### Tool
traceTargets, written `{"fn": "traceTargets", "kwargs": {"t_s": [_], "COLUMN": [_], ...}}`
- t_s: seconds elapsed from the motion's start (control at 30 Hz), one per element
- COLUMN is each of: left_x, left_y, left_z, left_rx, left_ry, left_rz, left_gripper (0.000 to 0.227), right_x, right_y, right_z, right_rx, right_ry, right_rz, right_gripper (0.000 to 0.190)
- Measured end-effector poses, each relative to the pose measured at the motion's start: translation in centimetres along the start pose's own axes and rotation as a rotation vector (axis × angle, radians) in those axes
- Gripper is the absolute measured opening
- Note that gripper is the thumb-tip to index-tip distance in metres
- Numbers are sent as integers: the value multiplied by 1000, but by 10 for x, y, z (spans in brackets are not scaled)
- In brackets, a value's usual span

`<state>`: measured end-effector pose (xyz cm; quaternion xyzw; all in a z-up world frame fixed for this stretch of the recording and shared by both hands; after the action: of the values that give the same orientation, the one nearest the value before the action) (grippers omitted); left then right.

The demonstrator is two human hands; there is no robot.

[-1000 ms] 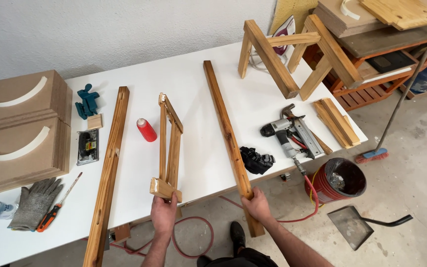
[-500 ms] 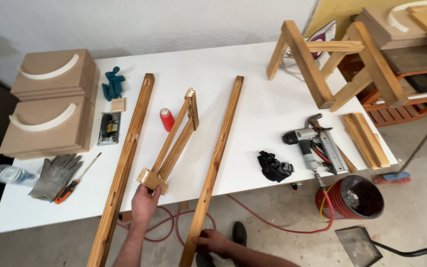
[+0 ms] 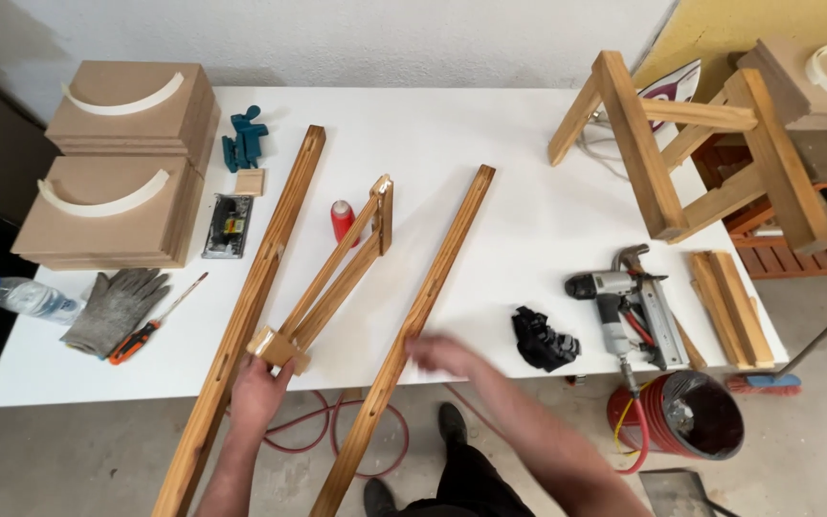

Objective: Assembling a wooden frame by applying glue to joints, fitting pieces together, and using a hammer to secure them.

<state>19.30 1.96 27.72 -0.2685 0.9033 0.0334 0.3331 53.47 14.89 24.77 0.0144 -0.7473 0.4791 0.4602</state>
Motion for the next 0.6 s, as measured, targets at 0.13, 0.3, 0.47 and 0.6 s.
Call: {"fn": "traceTargets", "kwargs": {"t_s": [0.13,0.3,0.47,0.6], "left_x": [-48,2,-24,-116], "left_y": [-34,-53,-79,-98], "left_z": [-24,32,40,-12], "left_rx": [97,1,-109,-199], "left_ry": [-85,-1053,-1155,-917], "left_rz": [-326,-604,-836,-997], "left_gripper": [43,60,42,43], "right_x": [76,182,205,200], "right_y": [96,123,106,98], "right_z": [-133,-166,-148,-151], "right_rx": [-280,-65,68,148], "right_ry": [664,301,-131,-263], "right_rz": [-161,-60,53,41], "right_gripper": [19,65,54,43]}}
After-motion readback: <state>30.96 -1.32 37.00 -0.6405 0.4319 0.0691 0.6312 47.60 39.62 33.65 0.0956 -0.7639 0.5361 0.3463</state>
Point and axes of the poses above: each hand's wrist, its own y-axis towards the middle knuckle, its own z-axis out of the palm, x = y × z, the point moved 8 cm from there along y, towards the middle knuckle
